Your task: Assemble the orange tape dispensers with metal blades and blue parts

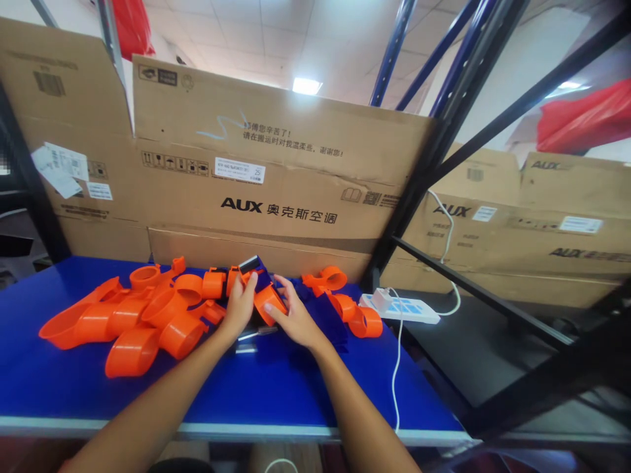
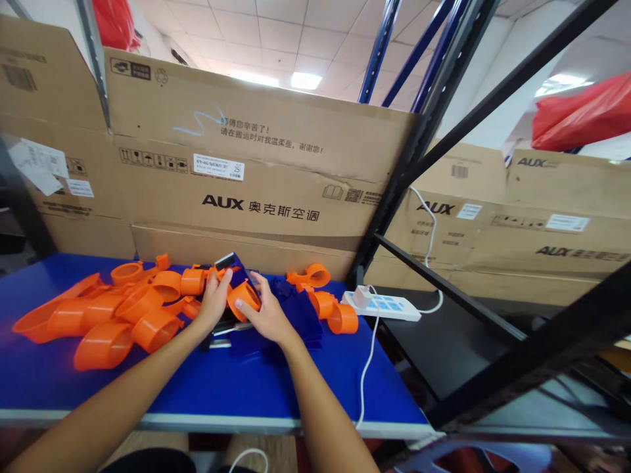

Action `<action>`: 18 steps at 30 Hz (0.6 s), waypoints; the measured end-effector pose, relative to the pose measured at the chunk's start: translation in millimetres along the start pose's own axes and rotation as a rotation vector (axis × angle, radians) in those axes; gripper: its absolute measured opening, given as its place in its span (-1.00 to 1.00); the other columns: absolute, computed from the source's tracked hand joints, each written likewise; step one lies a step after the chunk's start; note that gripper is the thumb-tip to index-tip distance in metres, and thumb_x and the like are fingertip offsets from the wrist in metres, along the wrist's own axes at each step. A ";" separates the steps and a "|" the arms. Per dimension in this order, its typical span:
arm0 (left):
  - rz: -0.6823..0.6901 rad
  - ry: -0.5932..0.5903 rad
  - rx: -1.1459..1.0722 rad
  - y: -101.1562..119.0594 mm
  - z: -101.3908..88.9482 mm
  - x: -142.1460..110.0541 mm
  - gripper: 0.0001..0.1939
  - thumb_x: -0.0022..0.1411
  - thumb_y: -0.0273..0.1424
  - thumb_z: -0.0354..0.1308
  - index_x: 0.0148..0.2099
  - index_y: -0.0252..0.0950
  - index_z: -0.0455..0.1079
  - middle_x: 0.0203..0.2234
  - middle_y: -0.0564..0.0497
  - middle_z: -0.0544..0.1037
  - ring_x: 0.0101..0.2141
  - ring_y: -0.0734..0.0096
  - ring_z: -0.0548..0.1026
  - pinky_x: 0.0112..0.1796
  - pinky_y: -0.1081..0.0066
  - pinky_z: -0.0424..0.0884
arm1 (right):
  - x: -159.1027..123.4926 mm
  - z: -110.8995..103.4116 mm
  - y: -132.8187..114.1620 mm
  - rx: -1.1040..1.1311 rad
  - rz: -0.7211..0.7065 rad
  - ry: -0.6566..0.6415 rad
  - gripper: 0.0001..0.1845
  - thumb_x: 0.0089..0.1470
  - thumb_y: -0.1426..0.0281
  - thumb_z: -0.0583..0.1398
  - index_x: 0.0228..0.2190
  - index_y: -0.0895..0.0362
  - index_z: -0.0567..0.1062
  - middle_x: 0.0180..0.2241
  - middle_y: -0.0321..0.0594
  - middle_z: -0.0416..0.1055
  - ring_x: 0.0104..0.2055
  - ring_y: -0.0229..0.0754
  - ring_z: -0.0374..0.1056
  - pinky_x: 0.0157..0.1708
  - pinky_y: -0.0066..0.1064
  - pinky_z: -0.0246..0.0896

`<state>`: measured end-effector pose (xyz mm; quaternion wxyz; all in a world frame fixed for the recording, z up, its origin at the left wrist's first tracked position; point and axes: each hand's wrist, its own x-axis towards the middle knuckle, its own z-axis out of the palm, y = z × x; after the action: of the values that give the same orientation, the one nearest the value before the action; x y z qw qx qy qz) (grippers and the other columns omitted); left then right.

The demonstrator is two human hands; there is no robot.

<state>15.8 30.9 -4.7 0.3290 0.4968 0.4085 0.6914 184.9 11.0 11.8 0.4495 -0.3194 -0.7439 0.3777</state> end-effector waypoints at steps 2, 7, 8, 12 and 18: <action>-0.006 -0.060 0.082 5.5 1.1 -7.5 -0.47 0.41 0.05 0.02 0.13 -0.23 0.45 -0.02 -0.16 0.62 0.04 0.01 0.56 0.09 0.09 0.42 | 2.1 0.2 -0.3 0.066 0.063 0.056 -0.21 0.20 0.07 0.30 0.33 -0.02 0.18 -0.03 -0.09 0.45 -0.27 -0.15 0.48 -0.27 -0.28 0.49; 0.060 -0.183 0.331 39.4 -23.2 -18.0 -0.12 0.24 0.03 0.26 0.47 -0.21 0.13 0.35 -0.24 0.34 0.30 -0.11 0.31 0.29 -0.02 0.17 | 7.2 -0.8 -2.3 0.284 0.212 0.229 -0.36 0.22 0.00 0.22 0.23 -0.04 0.27 -0.30 -0.29 0.45 -0.60 -0.31 0.27 -0.71 -0.50 0.20; 0.161 -0.255 0.574 49.2 -36.0 -13.1 -0.04 0.21 0.07 0.26 0.49 -0.24 0.08 0.39 -0.26 0.26 0.36 -0.15 0.21 0.32 -0.04 0.10 | 8.0 0.0 -3.0 0.331 0.229 0.253 -0.37 0.21 -0.02 0.23 0.20 -0.03 0.29 -0.34 -0.31 0.45 -0.59 -0.28 0.30 -0.71 -0.50 0.22; 0.249 -0.404 1.222 81.7 -104.3 34.2 -0.13 0.25 0.00 0.13 0.48 -0.29 0.13 0.38 -0.28 0.28 0.36 -0.22 0.19 0.31 -0.07 0.09 | 11.8 8.8 -5.5 0.502 0.315 0.237 -0.46 0.22 -0.04 0.22 0.08 -0.01 0.35 -0.43 -0.35 0.43 -0.58 -0.25 0.33 -0.67 -0.45 0.36; 0.049 -0.523 1.289 78.6 -172.1 86.7 -0.41 0.00 -0.23 0.21 0.12 -0.19 0.56 -0.01 -0.19 0.66 -0.02 -0.10 0.60 0.00 0.13 0.45 | 29.2 27.6 -4.6 0.694 0.586 0.127 -0.49 0.29 -0.08 0.15 -0.04 0.09 0.38 -0.46 -0.28 0.42 -0.59 -0.27 0.33 -0.61 -0.40 0.48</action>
<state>-177.7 29.2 72.0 0.0406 0.7524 0.6335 0.1758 147.7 24.8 19.6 0.4488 -0.3693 -0.4226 0.6955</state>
